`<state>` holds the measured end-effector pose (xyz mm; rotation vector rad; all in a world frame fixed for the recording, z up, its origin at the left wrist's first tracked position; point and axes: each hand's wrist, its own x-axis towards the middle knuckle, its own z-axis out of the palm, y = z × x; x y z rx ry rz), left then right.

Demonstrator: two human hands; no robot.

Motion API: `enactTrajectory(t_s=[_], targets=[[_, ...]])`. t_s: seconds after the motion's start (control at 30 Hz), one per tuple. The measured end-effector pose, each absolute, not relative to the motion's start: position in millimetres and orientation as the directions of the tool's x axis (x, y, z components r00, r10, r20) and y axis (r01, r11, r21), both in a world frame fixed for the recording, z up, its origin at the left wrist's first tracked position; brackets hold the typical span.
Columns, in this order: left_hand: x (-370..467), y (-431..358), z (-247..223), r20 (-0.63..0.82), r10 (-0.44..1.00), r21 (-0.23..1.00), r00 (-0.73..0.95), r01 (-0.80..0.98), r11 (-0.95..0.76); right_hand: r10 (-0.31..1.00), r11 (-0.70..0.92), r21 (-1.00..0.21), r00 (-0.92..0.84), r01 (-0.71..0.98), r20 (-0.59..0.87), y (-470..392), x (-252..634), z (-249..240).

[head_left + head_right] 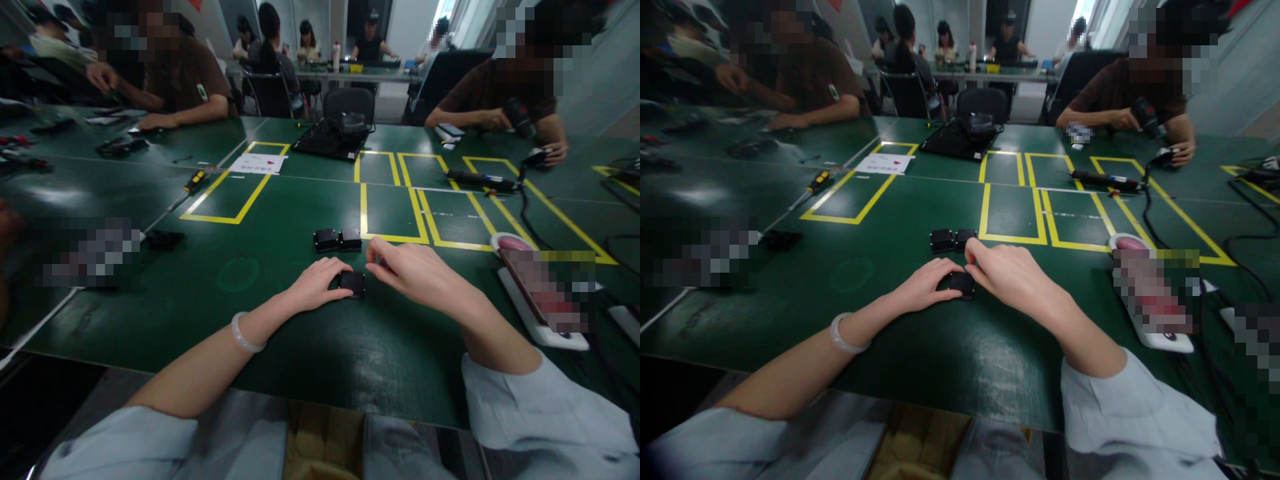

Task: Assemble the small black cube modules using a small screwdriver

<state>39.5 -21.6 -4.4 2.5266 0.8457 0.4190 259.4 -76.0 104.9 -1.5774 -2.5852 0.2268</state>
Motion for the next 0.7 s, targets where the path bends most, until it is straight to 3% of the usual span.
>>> enactTrajectory(t_s=[0.4, 0.7], targets=[[39.2, -21.6, -2.9, 0.14, 0.624, 0.497, 0.769, 0.491, -0.715, 0.868, 0.477, -0.276, -0.496, 0.834, 0.002, -80.0, 259.8, 110.3], [39.8, -21.9, -4.5, 0.146, 0.63, 0.509, 0.763, 0.488, -0.709, 0.886, 0.452, -0.215, -0.463, 0.866, -0.002, -78.9, 255.6, 109.1]])
